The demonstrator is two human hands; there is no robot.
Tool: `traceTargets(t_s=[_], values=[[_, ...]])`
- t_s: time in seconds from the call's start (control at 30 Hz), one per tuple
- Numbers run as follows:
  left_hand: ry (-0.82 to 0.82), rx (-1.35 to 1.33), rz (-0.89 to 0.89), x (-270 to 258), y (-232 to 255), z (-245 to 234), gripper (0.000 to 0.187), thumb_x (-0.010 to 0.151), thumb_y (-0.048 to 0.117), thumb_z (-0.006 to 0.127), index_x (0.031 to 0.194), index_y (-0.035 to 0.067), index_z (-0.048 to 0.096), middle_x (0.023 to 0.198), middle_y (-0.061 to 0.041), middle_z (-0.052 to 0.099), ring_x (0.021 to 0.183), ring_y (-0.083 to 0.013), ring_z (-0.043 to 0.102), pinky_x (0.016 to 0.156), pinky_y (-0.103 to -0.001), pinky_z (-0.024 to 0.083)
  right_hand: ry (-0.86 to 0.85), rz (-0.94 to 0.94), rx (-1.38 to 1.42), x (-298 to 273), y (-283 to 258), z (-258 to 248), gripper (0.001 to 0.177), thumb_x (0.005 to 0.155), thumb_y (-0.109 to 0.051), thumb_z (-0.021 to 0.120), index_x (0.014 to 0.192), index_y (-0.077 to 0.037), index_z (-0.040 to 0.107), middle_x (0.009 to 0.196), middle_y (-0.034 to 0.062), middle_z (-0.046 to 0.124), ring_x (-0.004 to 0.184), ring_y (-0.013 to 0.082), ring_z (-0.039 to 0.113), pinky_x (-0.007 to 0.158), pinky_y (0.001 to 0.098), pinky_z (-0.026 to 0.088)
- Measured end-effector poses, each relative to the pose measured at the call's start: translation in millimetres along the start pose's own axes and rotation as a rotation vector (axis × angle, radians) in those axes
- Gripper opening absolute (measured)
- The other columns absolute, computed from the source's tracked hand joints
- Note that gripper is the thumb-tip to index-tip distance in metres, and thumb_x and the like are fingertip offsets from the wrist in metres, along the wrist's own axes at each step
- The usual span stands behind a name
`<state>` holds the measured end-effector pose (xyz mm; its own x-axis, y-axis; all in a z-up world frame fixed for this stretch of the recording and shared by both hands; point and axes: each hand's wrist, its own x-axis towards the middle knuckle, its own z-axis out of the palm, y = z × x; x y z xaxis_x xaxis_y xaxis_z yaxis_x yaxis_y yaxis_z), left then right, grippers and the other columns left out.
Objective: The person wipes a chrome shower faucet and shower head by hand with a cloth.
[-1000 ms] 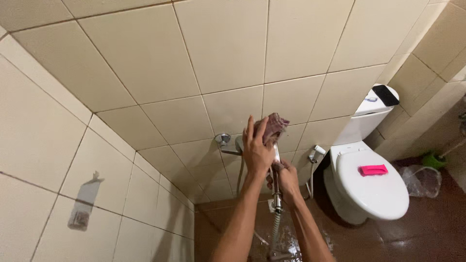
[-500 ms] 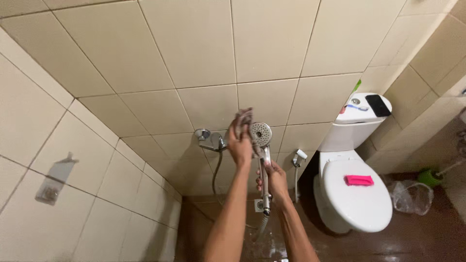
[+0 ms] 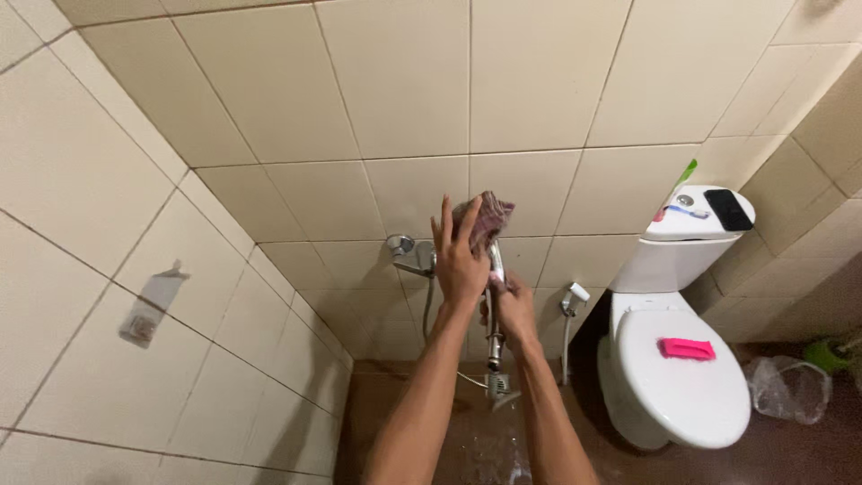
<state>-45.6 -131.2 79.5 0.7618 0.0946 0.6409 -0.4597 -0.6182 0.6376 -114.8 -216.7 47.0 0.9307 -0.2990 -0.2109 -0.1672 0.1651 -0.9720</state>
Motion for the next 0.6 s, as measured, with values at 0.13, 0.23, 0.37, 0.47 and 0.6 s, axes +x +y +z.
traceTargets(t_s=[0.13,0.23,0.37,0.47,0.6], values=[[0.011,-0.199,-0.136,14,-21,-10,0.065,0.096,0.013,0.07,0.153,0.035,0.047,0.166,-0.011,0.038,0.145,-0.0382,0.045,0.106,-0.051,0.053,0.028,-0.017,-0.03,-5,-8,20,0.033,0.102,-0.028,0.059,0.121,-0.001,0.066,0.079,0.0074,0.066,0.052,0.0164,0.057,0.042,0.0341,0.048],[-0.006,-0.524,-0.588,38,-38,-18,0.055,0.101,0.029,0.059,0.155,0.033,0.048,0.149,-0.012,0.06,0.124,-0.0369,0.065,0.097,-0.047,0.06,0.042,-0.024,-0.011,-4,-9,39,0.037,0.099,-0.027,0.058,0.131,-0.01,0.066,0.08,0.0073,0.066,0.052,0.0151,0.056,0.042,0.0331,0.048],[-0.033,-0.814,-0.523,53,-62,-47,0.057,0.101,0.035,0.063,0.154,0.019,0.049,0.15,-0.011,0.062,0.13,-0.0255,0.062,0.105,-0.042,0.052,0.057,-0.003,0.07,-16,-3,50,0.04,0.1,-0.027,0.06,0.134,-0.008,0.064,0.082,0.0059,0.068,0.054,0.0137,0.058,0.043,0.0315,0.049],[-0.276,-0.785,-0.728,42,-64,-60,0.069,0.095,0.041,0.06,0.158,0.03,0.035,0.145,-0.006,0.059,0.123,-0.0235,0.063,0.101,-0.039,0.056,0.017,0.044,0.185,-25,-5,54,0.041,0.101,-0.027,0.06,0.136,-0.006,0.063,0.081,0.0069,0.066,0.054,0.0144,0.058,0.043,0.0315,0.049],[-0.233,-0.846,-0.318,14,-67,-50,0.078,0.092,0.033,0.074,0.157,0.011,0.038,0.148,-0.015,0.057,0.134,-0.0295,0.057,0.111,-0.039,0.046,-0.012,0.102,0.244,-33,1,46,0.044,0.099,-0.026,0.058,0.141,-0.011,0.062,0.077,0.0037,0.064,0.053,0.0141,0.058,0.044,0.0304,0.048]])
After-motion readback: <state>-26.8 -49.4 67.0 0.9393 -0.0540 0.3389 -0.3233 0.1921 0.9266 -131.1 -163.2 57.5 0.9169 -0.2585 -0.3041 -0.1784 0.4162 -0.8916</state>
